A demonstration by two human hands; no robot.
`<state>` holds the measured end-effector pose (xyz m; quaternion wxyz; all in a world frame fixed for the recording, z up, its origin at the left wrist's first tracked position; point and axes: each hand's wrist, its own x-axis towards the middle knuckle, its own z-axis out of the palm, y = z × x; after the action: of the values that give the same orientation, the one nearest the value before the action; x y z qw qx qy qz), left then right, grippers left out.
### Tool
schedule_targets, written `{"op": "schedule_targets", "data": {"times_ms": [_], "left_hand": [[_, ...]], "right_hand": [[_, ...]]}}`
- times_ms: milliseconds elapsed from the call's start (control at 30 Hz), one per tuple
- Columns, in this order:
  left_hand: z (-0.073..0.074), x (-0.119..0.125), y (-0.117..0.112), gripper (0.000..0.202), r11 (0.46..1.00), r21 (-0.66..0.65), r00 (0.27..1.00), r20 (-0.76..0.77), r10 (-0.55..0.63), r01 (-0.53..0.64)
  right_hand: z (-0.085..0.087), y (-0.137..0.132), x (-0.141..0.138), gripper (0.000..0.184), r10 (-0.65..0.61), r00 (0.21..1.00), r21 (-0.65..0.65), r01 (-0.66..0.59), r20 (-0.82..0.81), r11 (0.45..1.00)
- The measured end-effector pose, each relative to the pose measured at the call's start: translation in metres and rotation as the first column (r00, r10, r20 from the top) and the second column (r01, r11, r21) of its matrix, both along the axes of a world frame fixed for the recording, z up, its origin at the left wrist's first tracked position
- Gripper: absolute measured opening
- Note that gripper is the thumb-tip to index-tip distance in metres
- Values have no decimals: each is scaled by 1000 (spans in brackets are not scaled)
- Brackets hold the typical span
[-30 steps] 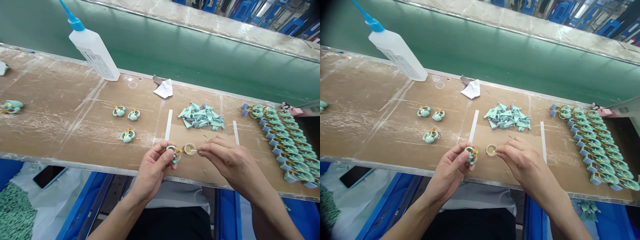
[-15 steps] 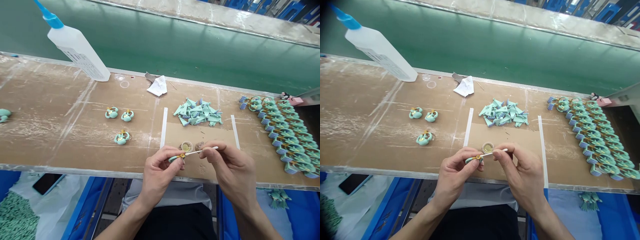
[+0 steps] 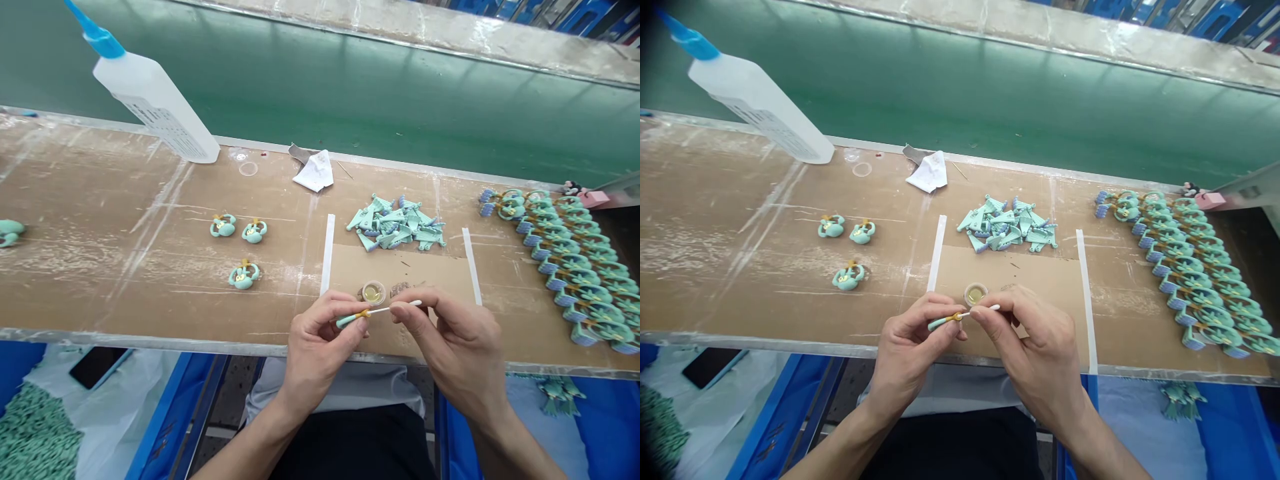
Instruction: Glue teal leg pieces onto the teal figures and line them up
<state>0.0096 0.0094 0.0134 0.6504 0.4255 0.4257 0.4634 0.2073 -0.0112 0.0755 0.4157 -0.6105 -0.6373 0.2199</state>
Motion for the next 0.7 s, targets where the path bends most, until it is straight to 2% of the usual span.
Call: {"op": "schedule_targets", "data": {"times_ms": [167, 367, 567, 700], "left_hand": [[0, -1, -1, 9, 1000, 2, 1000, -19, 0, 0], [-1, -1, -1, 8, 1000, -1, 1000, -7, -6, 6], [0, 2, -1, 8, 999, -44, 998, 63, -10, 13], [0, 2, -2, 12, 997, -68, 997, 80, -13, 19]], "right_hand": [[3, 0, 2, 23, 27, 996, 35, -30, 87, 999], [13, 5, 8, 17, 141, 986, -36, -138, 93, 990], [10, -4, 5, 15, -23, 996, 10, 23, 82, 1000], [6, -6, 2, 16, -38, 996, 32, 35, 85, 999]]}}
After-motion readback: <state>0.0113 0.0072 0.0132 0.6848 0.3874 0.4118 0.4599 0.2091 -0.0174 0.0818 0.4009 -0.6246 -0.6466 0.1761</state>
